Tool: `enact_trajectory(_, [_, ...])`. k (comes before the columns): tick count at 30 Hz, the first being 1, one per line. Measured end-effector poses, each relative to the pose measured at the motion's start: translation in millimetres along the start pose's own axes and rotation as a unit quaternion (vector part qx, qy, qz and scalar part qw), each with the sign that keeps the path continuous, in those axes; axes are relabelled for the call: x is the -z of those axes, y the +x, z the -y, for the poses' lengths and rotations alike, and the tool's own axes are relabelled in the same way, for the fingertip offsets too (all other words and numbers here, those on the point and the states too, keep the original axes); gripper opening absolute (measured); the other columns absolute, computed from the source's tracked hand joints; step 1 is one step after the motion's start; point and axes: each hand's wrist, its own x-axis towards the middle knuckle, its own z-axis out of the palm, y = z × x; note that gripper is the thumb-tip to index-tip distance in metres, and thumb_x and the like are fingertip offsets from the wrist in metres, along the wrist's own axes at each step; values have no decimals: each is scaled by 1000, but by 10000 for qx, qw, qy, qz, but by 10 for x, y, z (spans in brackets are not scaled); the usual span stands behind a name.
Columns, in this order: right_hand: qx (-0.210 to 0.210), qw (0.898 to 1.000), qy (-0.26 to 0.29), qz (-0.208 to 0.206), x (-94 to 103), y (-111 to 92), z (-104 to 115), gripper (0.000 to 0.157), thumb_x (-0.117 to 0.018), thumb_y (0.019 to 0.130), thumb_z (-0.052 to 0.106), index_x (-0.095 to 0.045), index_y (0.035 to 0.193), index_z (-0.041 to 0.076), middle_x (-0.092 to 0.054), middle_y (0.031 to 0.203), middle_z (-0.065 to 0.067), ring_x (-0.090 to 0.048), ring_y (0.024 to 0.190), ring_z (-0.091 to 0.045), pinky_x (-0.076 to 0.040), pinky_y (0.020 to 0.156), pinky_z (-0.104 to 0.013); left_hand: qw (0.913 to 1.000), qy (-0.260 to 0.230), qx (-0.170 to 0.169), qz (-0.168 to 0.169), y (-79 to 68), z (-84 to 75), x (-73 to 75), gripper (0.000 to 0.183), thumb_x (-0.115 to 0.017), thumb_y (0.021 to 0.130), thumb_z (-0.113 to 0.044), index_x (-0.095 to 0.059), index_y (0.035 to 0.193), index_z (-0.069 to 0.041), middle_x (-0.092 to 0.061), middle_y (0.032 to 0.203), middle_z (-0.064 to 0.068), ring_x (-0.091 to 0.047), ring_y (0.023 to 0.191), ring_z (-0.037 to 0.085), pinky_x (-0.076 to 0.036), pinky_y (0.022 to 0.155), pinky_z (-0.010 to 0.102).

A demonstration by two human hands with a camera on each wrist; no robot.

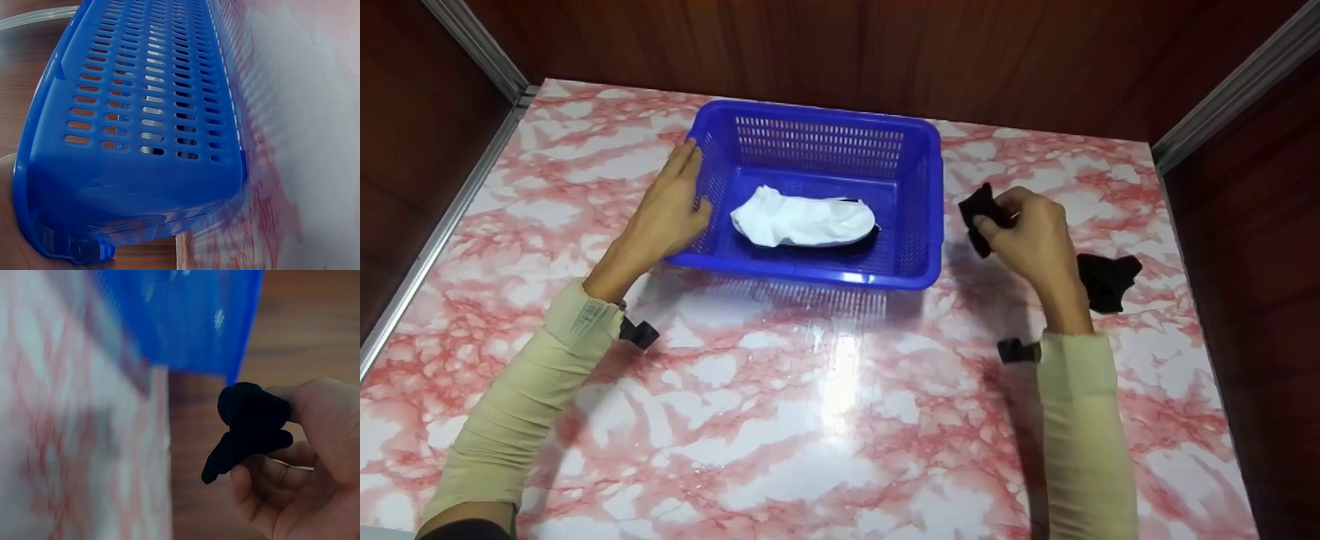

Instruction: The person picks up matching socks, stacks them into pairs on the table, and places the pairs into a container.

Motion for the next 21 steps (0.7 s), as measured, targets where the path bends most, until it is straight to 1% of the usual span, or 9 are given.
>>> enact_trajectory(2, [68, 9999, 72, -131, 24, -154, 129, 37, -78, 93, 36, -74, 112, 5, -75, 98, -17, -53, 70, 13, -40, 65, -13, 10000, 2, 15, -5, -6, -2, 1, 70, -50, 97, -5, -24, 159, 15, -18, 172, 31, -13, 164, 41, -14, 136, 41])
enact_trajectory(5, [206, 9992, 212, -286, 20, -386, 308, 34, -80, 92, 33, -75, 112, 6, -76, 97, -15, -54, 68, 12, -41, 65, -10, 10000, -18, 44, -4, -8, -2, -4, 70, -52, 98, -6, -24, 159, 15, -18, 172, 30, -12, 164, 40, -14, 136, 41])
enact_trajectory(8, [413, 9976, 402, -391, -31, -612, 466, 29, -83, 90, 28, -75, 106, 6, -73, 88, -6, -56, 66, 8, -41, 63, -9, 10000, -56, 48, -4, -8, -2, -16, 70, -52, 98, -6, -24, 159, 14, -18, 172, 30, -13, 164, 40, -15, 136, 42])
enact_trajectory(12, [879, 9919, 847, -340, -128, -880, 683, 22, -85, 87, 17, -73, 99, 4, -70, 81, 0, -58, 64, 3, -45, 60, -9, 9999, -81, 73, -15, -13, 0, -27, 71, -53, 100, -9, -24, 159, 14, -18, 172, 30, -13, 164, 40, -14, 136, 42])
enact_trajectory(15, [1206, 9855, 1192, -56, -226, -1039, 842, 19, -85, 87, 9, -69, 95, 2, -71, 80, -6, -61, 62, 0, -50, 56, -13, 9999, -49, 130, 26, -15, -4, -18, 71, -54, 102, -13, -23, 160, 14, -17, 173, 28, -11, 165, 39, -13, 136, 41])
enact_trajectory(17, [1311, 9825, 1299, 259, -324, -1132, 932, 19, -84, 87, 8, -67, 93, 3, -72, 80, -7, -62, 62, -3, -53, 55, -17, 9999, 10, 150, 63, -16, -12, -6, 72, -54, 103, -15, -22, 160, 13, -16, 173, 28, -10, 165, 39, -12, 136, 42])
enact_trajectory(19, [1374, 9799, 1298, 631, -447, -1215, 1005, 20, -84, 88, 9, -65, 93, 5, -71, 80, -6, -61, 63, -5, -54, 53, -20, 9998, 63, 145, 80, -12, -15, -2, 72, -54, 103, -16, -22, 160, 14, -15, 173, 28, -10, 165, 39, -13, 136, 42])
enact_trajectory(21, [1453, 9777, 1166, 965, -585, -1283, 1060, 21, -84, 88, 12, -64, 91, 8, -69, 78, -3, -58, 61, -6, -52, 51, -22, 9999, 116, 116, 51, -10, -20, -1, 72, -55, 103, -16, -23, 160, 14, -17, 173, 29, -11, 165, 39, -14, 136, 42])
